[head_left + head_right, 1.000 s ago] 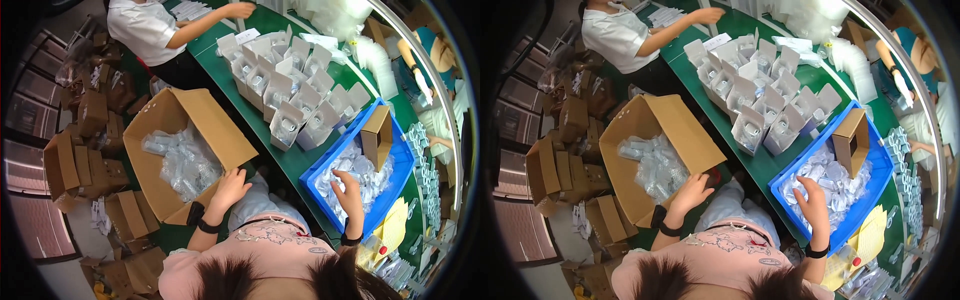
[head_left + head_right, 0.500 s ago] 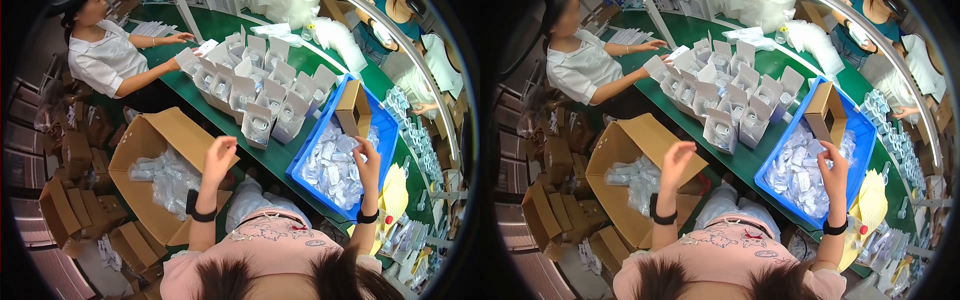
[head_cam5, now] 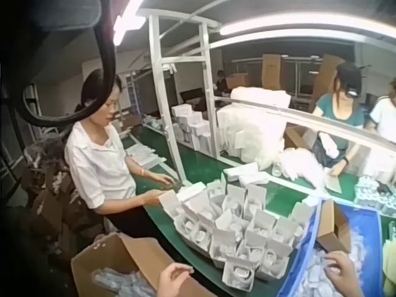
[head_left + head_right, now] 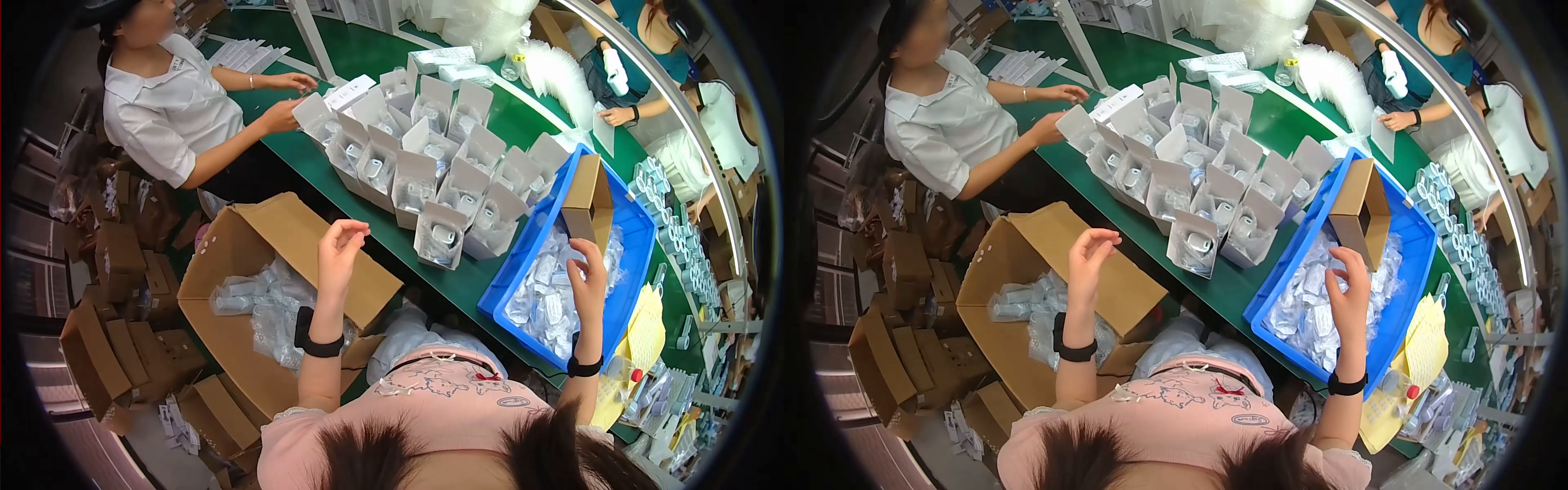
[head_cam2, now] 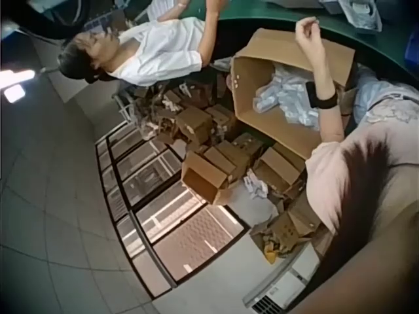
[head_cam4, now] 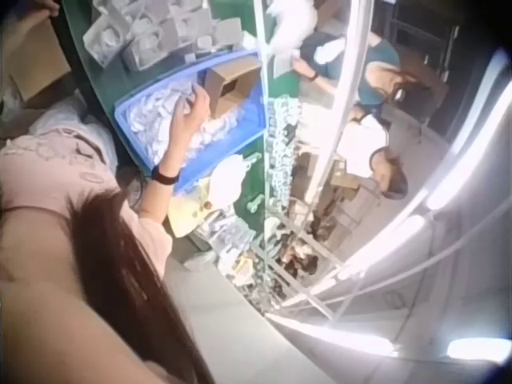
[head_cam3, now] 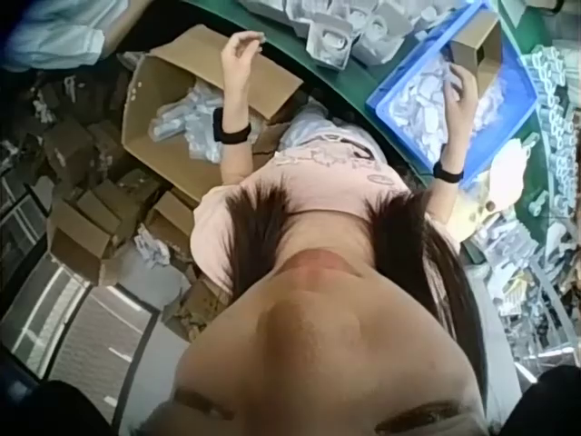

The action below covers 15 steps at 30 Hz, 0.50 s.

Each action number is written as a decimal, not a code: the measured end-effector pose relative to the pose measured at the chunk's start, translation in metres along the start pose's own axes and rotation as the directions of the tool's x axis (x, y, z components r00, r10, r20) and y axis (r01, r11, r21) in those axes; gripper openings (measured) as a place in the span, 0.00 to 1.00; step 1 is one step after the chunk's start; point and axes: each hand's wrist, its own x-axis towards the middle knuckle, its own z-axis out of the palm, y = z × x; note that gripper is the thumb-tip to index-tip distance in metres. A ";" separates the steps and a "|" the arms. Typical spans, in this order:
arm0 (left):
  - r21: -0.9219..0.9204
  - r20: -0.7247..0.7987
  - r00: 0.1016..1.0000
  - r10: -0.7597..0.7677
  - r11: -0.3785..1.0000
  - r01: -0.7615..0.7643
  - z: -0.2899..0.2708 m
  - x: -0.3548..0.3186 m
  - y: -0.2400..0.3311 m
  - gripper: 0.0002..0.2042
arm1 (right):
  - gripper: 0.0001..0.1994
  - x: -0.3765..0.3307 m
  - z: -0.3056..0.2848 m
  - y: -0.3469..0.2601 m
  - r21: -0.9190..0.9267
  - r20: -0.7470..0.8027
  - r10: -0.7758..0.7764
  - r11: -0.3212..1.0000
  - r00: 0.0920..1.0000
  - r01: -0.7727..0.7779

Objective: The person moves a blue bin and a cardboard box, then takes a wrapped device from a large box and places it inside a white box. They fold the white box closed and set it on the green table.

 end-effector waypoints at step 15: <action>-0.005 -0.237 0.971 -0.022 1.000 0.022 -0.133 0.272 -0.017 0.07 | 0.10 0.029 0.036 -0.019 0.136 -0.207 0.040 0.991 0.977 -0.012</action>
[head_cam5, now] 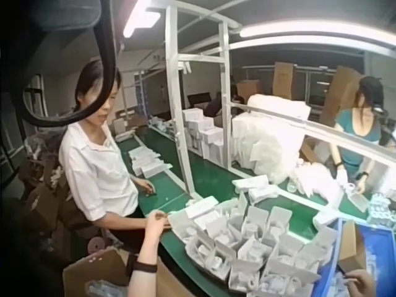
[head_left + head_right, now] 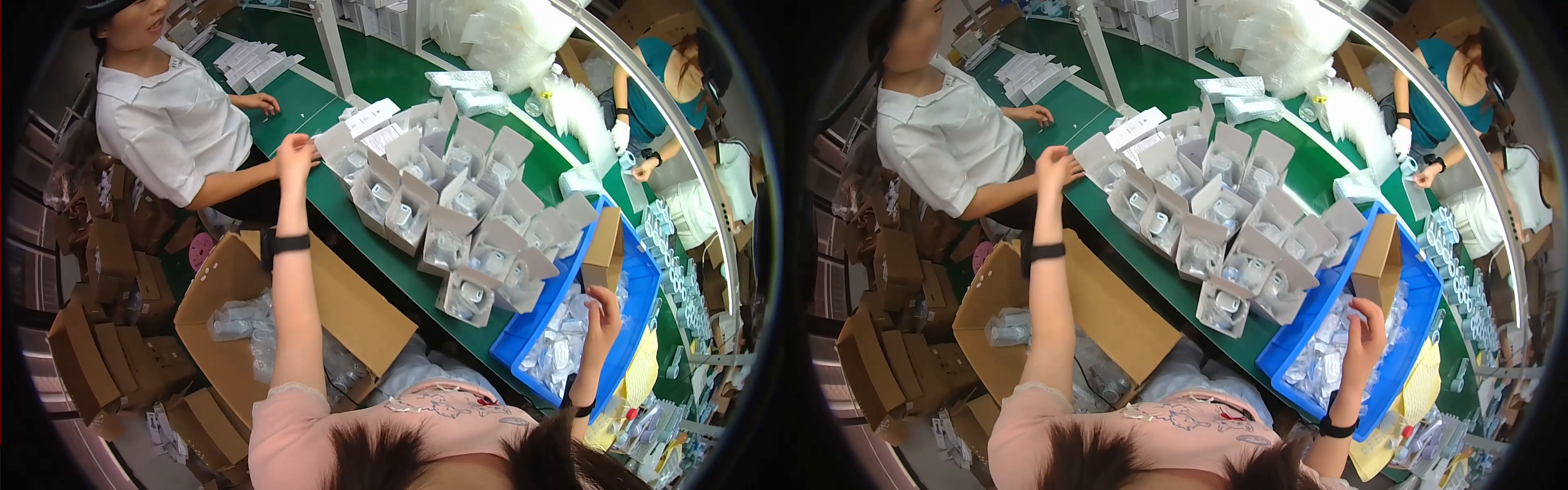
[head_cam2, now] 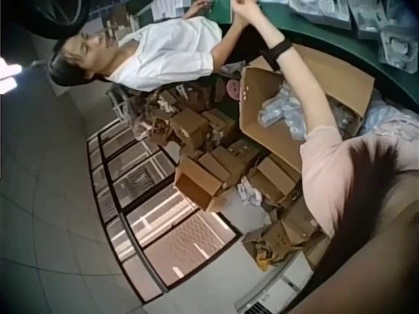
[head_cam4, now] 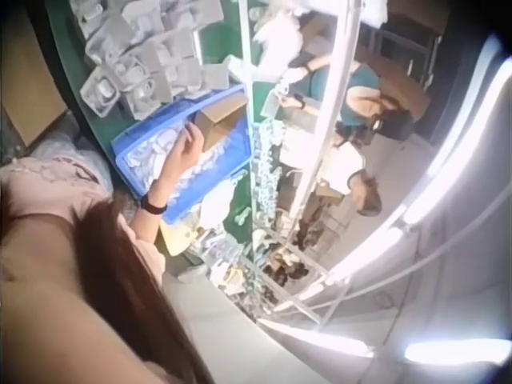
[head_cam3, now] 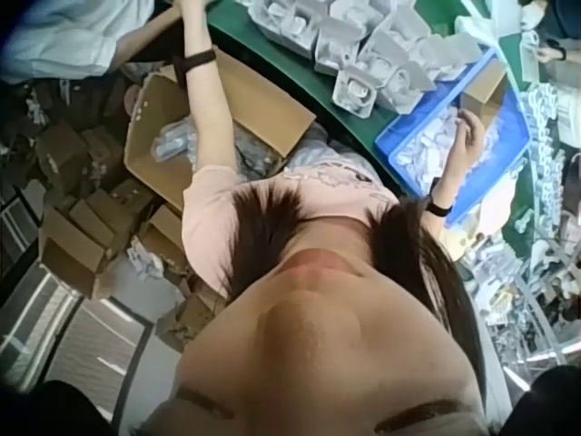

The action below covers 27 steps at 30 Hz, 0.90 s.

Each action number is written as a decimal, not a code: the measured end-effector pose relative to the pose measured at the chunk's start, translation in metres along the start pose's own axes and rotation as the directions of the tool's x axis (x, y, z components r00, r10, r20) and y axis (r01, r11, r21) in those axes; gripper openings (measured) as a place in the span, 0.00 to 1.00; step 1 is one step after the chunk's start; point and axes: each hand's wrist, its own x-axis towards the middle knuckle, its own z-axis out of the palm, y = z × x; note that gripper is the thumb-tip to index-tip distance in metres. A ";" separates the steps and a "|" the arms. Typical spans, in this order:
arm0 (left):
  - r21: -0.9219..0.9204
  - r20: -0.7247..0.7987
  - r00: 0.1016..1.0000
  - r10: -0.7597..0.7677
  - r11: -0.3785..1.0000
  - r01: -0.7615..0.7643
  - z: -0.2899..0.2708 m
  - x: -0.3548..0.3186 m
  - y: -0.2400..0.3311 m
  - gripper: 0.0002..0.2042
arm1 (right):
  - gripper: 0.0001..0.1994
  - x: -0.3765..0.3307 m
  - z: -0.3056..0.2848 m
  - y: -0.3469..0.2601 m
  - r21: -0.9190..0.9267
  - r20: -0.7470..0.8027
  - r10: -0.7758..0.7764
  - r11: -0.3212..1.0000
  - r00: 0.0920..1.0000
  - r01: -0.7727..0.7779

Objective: The person moves a blue bin and a cardboard box, then takes a wrapped device from a large box and places it inside a white box. They fold the white box closed and set it on the green table.

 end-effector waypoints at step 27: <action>0.058 0.956 0.184 -0.228 0.762 0.645 0.270 -0.372 0.088 0.19 | 0.50 -0.070 -0.135 0.171 -0.673 -0.214 0.872 0.195 0.441 -0.713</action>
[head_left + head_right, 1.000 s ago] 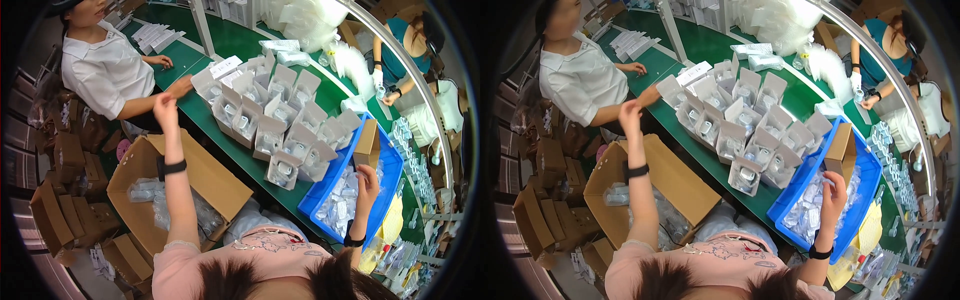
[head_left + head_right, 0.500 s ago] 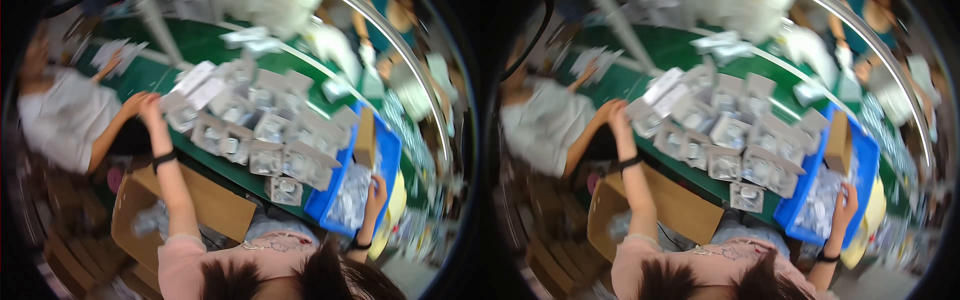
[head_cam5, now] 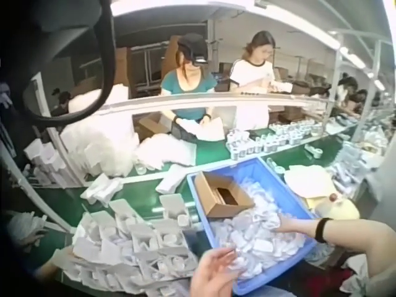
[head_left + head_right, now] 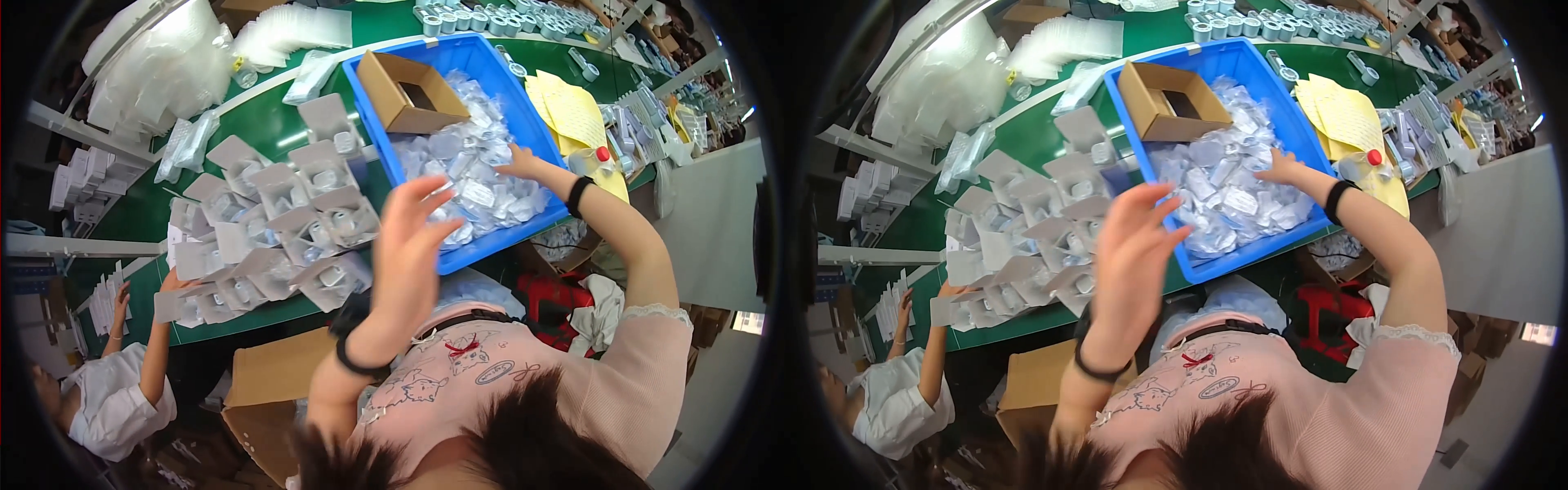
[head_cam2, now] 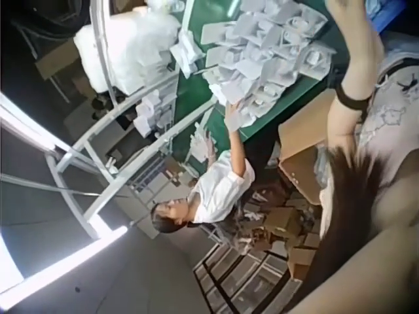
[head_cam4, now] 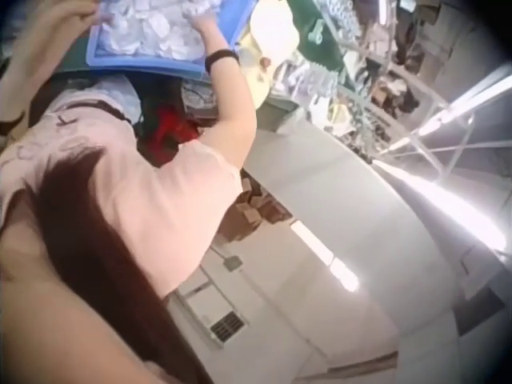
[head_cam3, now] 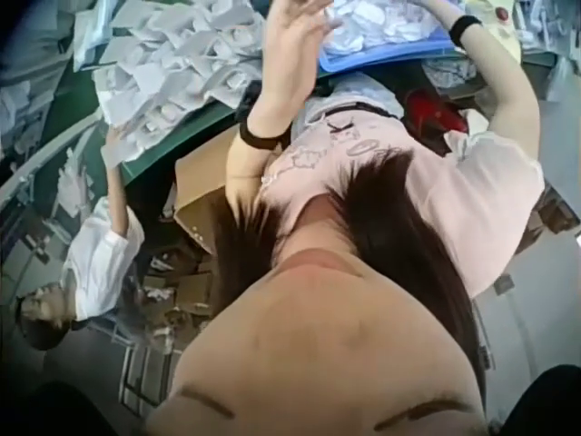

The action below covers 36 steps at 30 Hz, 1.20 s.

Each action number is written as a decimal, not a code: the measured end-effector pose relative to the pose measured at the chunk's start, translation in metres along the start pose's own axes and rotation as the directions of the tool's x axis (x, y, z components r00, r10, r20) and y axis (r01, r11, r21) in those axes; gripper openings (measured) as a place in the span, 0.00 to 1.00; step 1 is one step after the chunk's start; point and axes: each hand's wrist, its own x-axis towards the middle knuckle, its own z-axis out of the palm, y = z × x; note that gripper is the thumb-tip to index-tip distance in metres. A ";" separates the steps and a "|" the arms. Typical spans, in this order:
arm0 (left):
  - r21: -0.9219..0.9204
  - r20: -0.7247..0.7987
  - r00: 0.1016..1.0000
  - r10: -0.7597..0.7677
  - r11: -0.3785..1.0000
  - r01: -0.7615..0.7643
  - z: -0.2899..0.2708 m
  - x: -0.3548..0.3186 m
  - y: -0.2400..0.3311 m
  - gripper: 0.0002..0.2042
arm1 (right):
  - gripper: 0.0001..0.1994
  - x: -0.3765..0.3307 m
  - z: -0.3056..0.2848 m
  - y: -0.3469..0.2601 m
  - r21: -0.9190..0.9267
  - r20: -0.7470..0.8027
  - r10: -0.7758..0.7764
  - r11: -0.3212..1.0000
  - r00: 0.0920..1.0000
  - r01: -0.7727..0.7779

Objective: The person moves a blue bin and a cardboard box, then takes a wrapped device from a large box and places it inside a white box. They fold the white box closed and set it on the green table.

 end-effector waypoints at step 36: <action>-0.193 -0.285 0.838 -0.465 0.884 0.425 -0.062 0.227 -0.257 0.18 | 0.21 0.011 0.028 -0.028 0.890 0.344 -0.315 -0.190 0.885 -0.414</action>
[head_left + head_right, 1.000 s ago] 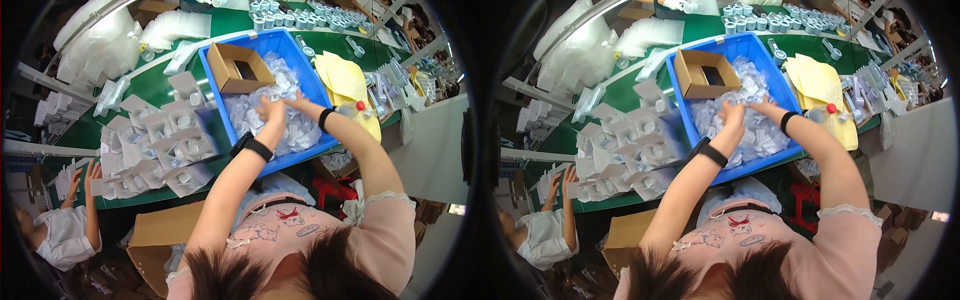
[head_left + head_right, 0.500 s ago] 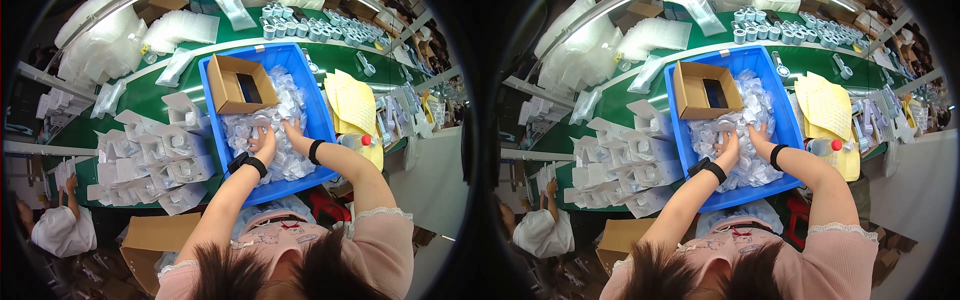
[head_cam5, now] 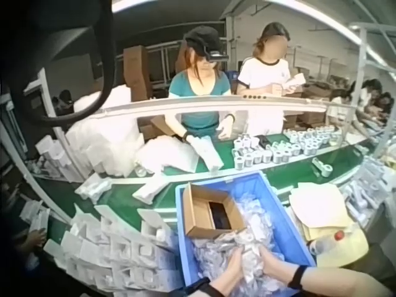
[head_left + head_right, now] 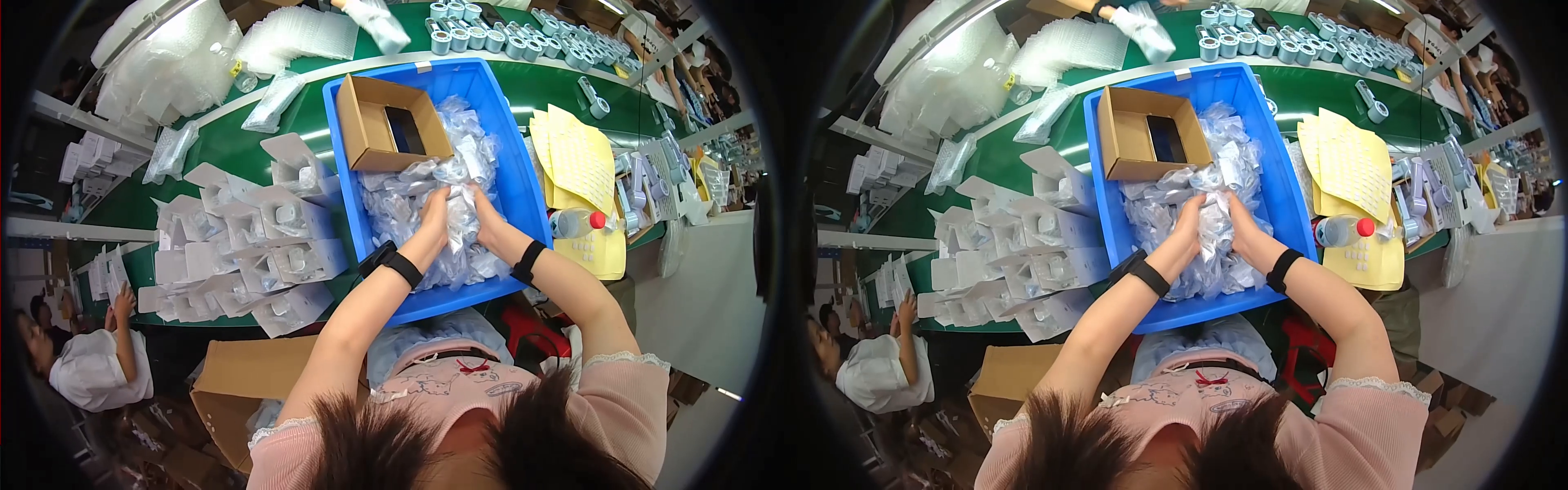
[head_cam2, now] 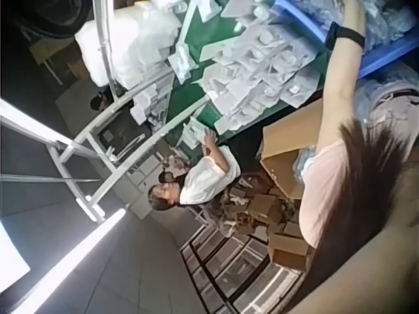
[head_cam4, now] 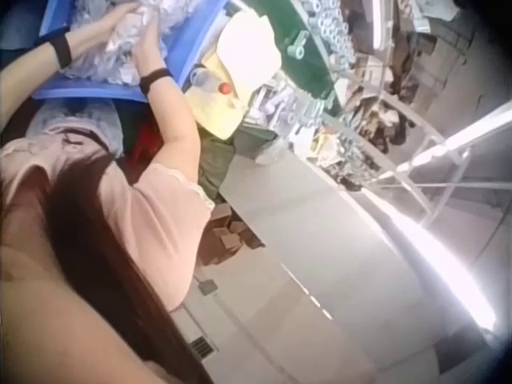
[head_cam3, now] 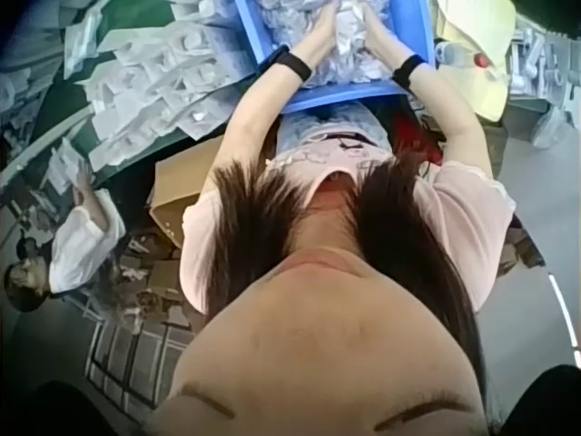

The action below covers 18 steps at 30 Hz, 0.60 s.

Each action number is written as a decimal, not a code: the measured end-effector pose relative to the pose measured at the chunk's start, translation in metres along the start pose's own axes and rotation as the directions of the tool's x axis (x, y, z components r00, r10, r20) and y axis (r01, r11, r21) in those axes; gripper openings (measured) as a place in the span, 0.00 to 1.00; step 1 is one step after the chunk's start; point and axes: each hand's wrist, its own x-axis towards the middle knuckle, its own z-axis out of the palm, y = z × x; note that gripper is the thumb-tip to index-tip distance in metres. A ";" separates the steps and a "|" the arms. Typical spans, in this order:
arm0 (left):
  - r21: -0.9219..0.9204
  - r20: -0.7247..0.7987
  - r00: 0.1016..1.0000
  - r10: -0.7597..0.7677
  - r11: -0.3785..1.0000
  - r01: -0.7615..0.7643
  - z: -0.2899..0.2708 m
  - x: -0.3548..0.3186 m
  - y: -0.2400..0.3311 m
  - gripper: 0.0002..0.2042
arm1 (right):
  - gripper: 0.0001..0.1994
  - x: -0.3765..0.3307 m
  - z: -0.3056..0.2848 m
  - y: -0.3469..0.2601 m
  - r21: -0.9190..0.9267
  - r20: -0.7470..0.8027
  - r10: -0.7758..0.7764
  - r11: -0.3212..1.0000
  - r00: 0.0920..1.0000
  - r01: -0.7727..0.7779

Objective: The person moves a blue bin and a cardboard box, then takes a wrapped device from a large box and places it inside a white box. They fold the white box closed and set it on the green table.

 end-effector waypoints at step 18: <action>0.238 0.100 0.866 0.491 0.833 -0.499 0.071 -0.112 0.038 0.18 | 0.17 -0.098 0.033 -0.019 0.085 0.043 -0.461 0.886 0.886 0.457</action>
